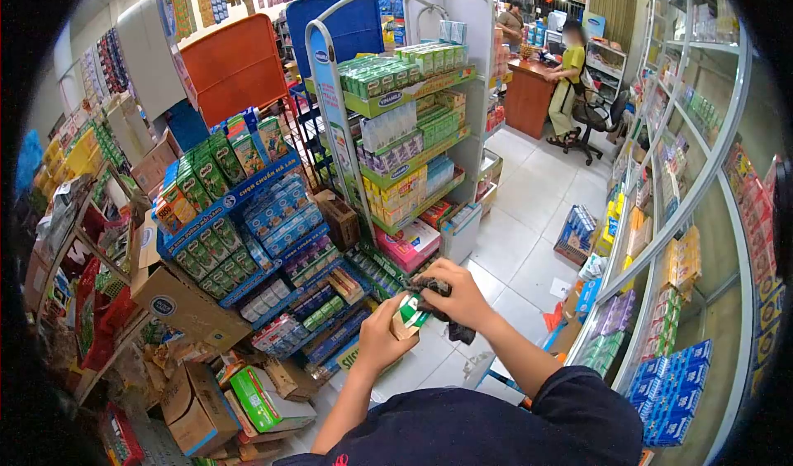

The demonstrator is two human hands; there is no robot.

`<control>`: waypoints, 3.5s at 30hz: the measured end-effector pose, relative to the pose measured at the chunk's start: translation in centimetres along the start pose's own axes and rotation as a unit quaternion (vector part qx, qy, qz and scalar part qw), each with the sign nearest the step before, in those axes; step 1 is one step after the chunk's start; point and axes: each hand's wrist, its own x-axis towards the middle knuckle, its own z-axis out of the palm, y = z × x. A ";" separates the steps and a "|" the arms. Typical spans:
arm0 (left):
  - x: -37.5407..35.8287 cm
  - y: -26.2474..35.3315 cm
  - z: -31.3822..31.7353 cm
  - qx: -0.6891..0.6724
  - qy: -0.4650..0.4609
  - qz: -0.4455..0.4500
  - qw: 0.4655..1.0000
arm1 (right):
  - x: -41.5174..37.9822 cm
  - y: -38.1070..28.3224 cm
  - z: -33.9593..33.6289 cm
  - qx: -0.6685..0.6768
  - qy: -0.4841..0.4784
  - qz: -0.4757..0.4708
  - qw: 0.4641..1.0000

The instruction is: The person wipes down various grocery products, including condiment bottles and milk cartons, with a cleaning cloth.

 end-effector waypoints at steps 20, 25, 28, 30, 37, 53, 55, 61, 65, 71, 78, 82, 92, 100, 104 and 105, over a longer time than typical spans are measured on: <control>-1.0 -2.1 -4.1 -0.329 0.291 -0.245 0.864 | 1.5 -1.6 9.7 -0.037 0.015 -0.223 0.974; -0.1 -1.8 -7.4 -0.604 0.388 -0.204 0.666 | -4.2 1.2 12.1 0.069 -0.004 -0.134 0.989; -0.4 -3.1 -5.6 -0.516 0.412 -0.124 0.741 | -2.9 2.4 14.3 0.342 0.137 0.168 0.914; 0.1 -2.6 -4.1 -0.493 0.400 -0.111 0.764 | -2.5 3.8 16.0 0.423 0.176 0.294 0.839; -0.1 -4.1 -5.0 -0.399 0.251 -0.062 0.880 | -1.9 -0.5 12.8 0.627 0.039 0.436 0.644; 10.3 -12.6 -23.0 -0.124 0.281 -0.001 0.952 | 3.1 6.0 5.8 0.469 0.175 0.331 0.800; 14.5 -14.0 -26.6 0.044 0.284 -0.002 0.958 | 3.8 6.6 6.4 0.455 0.221 0.323 0.800; 23.6 -17.2 -32.0 0.144 0.237 -0.018 0.961 | 5.9 7.2 7.3 0.438 0.313 0.299 0.788; 25.3 -18.7 -32.9 0.216 0.210 -0.011 0.954 | 7.3 7.6 8.8 0.456 0.309 0.308 0.776; 24.0 -20.7 -32.5 0.400 0.183 -0.033 0.898 | 9.4 9.1 12.2 0.445 0.258 0.354 0.781; 20.8 -19.3 -30.0 0.443 0.254 0.114 0.852 | 13.9 9.1 15.4 0.400 0.113 0.356 0.837; 9.8 -16.8 -21.5 0.118 -0.005 0.025 0.993 | 18.1 3.4 19.9 0.467 0.078 0.264 0.840; -9.2 -22.2 -26.9 0.156 0.168 -0.328 0.916 | 38.7 6.4 22.4 -0.030 0.015 -0.159 0.987; -35.9 -24.9 -19.0 0.036 0.034 -0.665 0.745 | 50.1 11.5 21.3 -0.223 -0.109 -0.278 0.928; -35.6 -18.1 -19.9 -0.124 0.170 -0.775 0.596 | 52.9 17.4 20.9 -0.184 -0.100 -0.341 0.916; -36.6 -18.9 -20.0 -0.033 0.135 -0.828 0.543 | 51.0 14.3 20.6 -0.212 -0.055 -0.310 0.925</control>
